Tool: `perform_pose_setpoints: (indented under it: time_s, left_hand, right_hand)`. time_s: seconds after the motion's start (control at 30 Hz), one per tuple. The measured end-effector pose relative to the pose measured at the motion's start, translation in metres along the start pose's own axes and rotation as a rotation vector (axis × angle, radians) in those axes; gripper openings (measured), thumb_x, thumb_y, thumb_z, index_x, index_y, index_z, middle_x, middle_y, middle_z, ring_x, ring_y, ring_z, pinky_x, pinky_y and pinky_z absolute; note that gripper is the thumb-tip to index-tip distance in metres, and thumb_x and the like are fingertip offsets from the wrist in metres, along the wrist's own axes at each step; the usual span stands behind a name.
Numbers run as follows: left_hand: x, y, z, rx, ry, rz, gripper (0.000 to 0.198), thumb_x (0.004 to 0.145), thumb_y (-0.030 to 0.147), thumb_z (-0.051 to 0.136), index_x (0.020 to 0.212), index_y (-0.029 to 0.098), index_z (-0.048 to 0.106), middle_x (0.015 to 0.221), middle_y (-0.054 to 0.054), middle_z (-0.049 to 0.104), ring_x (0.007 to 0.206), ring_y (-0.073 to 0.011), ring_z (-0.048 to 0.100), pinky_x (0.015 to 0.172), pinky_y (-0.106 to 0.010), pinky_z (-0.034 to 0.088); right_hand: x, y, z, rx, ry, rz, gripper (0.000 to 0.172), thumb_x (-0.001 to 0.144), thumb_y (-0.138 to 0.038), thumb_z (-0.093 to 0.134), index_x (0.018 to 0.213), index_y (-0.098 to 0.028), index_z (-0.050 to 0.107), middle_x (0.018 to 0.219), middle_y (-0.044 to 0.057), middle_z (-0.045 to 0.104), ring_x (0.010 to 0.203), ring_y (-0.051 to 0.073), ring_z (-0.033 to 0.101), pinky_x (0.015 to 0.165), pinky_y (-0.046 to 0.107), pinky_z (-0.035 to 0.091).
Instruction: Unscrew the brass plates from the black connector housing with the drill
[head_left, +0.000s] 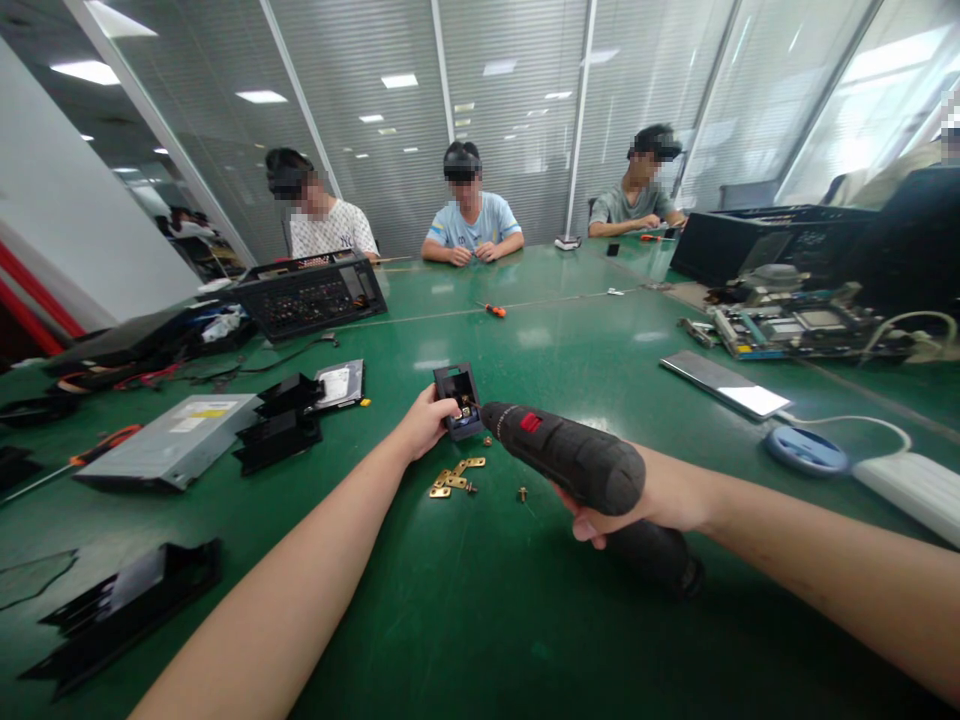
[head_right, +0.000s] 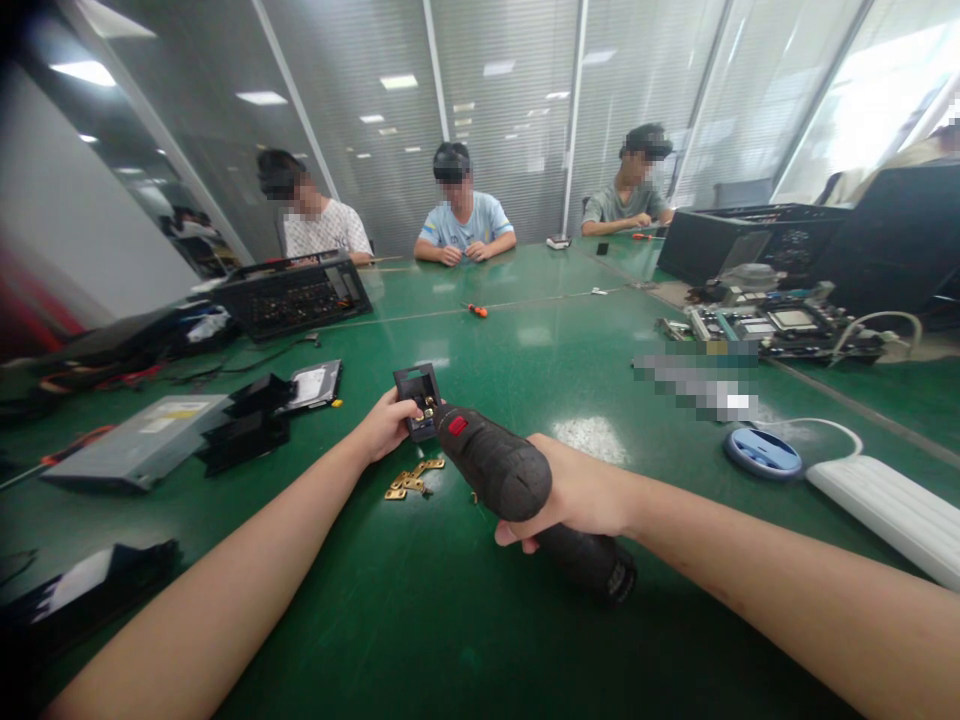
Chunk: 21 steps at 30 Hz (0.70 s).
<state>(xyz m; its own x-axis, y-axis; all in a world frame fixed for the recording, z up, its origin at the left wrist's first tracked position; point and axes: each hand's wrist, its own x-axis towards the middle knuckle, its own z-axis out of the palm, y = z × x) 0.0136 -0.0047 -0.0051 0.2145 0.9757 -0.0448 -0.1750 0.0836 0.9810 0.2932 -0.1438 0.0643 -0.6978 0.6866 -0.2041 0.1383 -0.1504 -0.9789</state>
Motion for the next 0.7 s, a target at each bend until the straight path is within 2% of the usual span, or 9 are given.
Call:
perform_pose_setpoints:
  time_s: [0.07, 0.17, 0.7]
  left_hand:
    - [0.0, 0.0, 0.0001, 0.003, 0.006, 0.003, 0.045, 0.053, 0.013, 0.065, 0.098, 0.016, 0.065, 0.089, -0.006, 0.073, 0.082, -0.0232, 0.069, 0.076, -0.036, 0.054]
    - [-0.0005, 0.0007, 0.0011, -0.002, 0.012, 0.009, 0.045, 0.052, 0.013, 0.065, 0.098, 0.015, 0.065, 0.086, -0.005, 0.073, 0.079, -0.0222, 0.068, 0.075, -0.035, 0.054]
    - [-0.0009, 0.0014, 0.0021, 0.007, 0.033, 0.006, 0.045, 0.051, 0.013, 0.063, 0.096, 0.015, 0.066, 0.085, -0.005, 0.072, 0.078, -0.0213, 0.067, 0.073, -0.033, 0.053]
  right_hand:
    - [-0.0003, -0.0005, 0.0004, -0.001, -0.003, 0.006, 0.039, 0.064, -0.029, 0.097, 0.085, -0.016, 0.067, 0.071, -0.003, 0.064, 0.057, 0.014, 0.066, 0.054, 0.024, 0.053]
    - [-0.0004, -0.0006, 0.0006, -0.005, -0.003, 0.015, 0.038, 0.064, -0.028, 0.097, 0.08, -0.016, 0.065, 0.071, -0.003, 0.065, 0.057, 0.013, 0.066, 0.055, 0.024, 0.052]
    - [0.0001, 0.0054, 0.0001, -0.009, 0.022, -0.005, 0.046, 0.063, -0.032, 0.098, 0.093, -0.016, 0.067, 0.071, -0.003, 0.067, 0.056, 0.014, 0.066, 0.054, 0.025, 0.053]
